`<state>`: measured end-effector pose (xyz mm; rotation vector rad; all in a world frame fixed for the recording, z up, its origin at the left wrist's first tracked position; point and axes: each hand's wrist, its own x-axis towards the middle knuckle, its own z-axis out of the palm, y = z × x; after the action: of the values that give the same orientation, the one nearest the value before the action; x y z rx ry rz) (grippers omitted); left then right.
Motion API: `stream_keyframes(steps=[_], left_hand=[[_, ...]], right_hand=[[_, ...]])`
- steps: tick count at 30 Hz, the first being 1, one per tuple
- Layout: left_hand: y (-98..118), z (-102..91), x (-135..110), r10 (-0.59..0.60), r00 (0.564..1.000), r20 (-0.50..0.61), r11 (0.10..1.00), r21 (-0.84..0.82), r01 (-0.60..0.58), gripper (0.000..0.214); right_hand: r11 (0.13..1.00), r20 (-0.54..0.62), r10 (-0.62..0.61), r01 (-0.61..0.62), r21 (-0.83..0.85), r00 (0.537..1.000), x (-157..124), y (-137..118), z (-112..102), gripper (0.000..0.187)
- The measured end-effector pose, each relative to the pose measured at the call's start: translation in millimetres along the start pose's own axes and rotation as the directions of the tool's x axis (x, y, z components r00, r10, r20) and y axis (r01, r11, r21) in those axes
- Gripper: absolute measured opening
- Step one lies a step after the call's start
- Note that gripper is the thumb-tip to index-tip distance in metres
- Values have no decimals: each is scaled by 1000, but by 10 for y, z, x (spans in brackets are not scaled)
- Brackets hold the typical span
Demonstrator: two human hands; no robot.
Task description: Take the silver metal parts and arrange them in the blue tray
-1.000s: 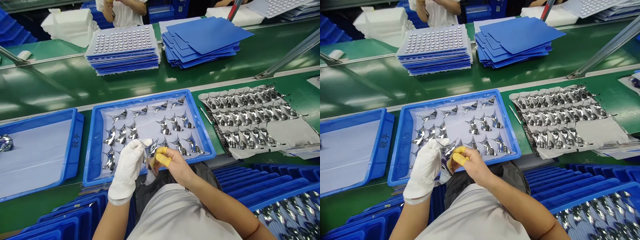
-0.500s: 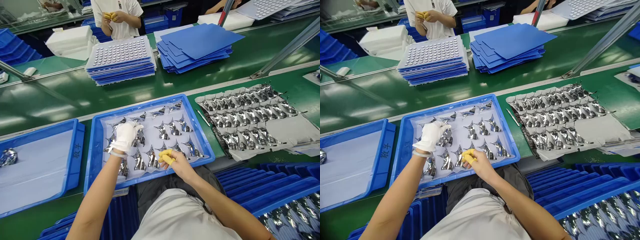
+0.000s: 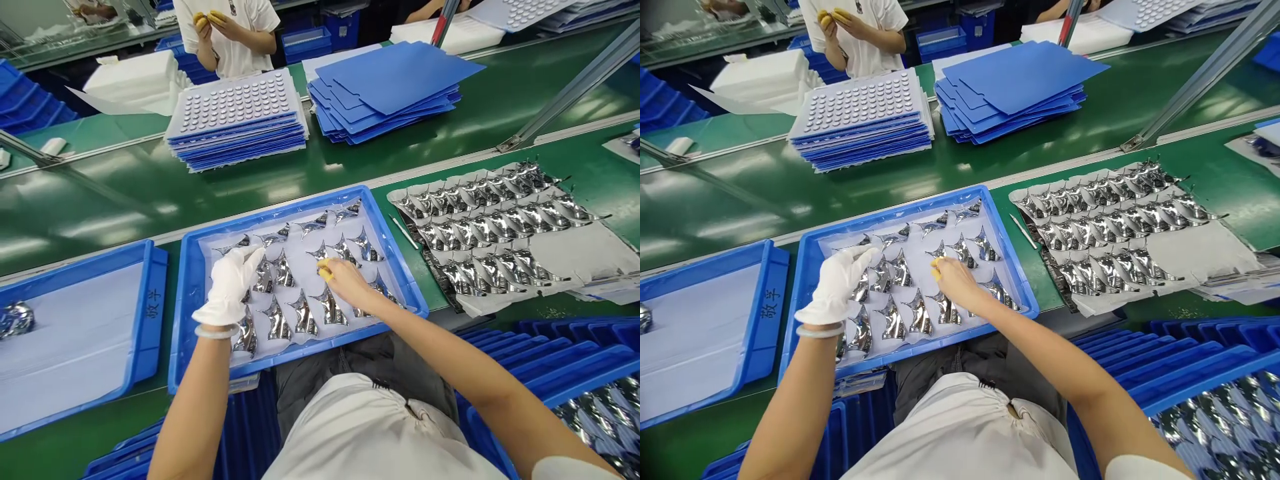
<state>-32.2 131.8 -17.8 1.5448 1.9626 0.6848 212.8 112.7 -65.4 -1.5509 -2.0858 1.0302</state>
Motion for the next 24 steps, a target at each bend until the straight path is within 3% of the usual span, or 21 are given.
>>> stream_keyframes(steps=[5,9,12,14,16,19,21,24], left_hand=[[63,57,-461,-24,999,-36,955,-296,12,47],[77,186,-752,-32,999,-8,869,-494,23,45],[100,196,-899,-59,998,2,802,-596,49,46],[133,177,-968,-70,996,48,756,-649,84,48],[181,164,-1029,-58,991,117,711,-692,123,51],[271,182,-1134,2,975,221,660,-733,165,51],[329,207,-1211,50,968,246,639,-753,158,47],[381,223,-1306,53,983,177,633,-767,104,42]], right_hand=[[958,-7,-56,52,-283,998,530,1,77,28],[923,20,-162,158,-351,987,608,-58,39,29],[904,21,-268,259,-340,963,404,-145,-65,26],[907,-52,-373,352,-232,926,172,-229,-125,23],[871,-209,-481,490,-7,852,-88,-328,-154,20],[729,-352,-551,642,239,757,-433,-475,-147,18],[704,-374,-544,651,285,752,-599,-553,-131,20],[770,-373,-401,528,357,837,-765,-622,-125,23]])
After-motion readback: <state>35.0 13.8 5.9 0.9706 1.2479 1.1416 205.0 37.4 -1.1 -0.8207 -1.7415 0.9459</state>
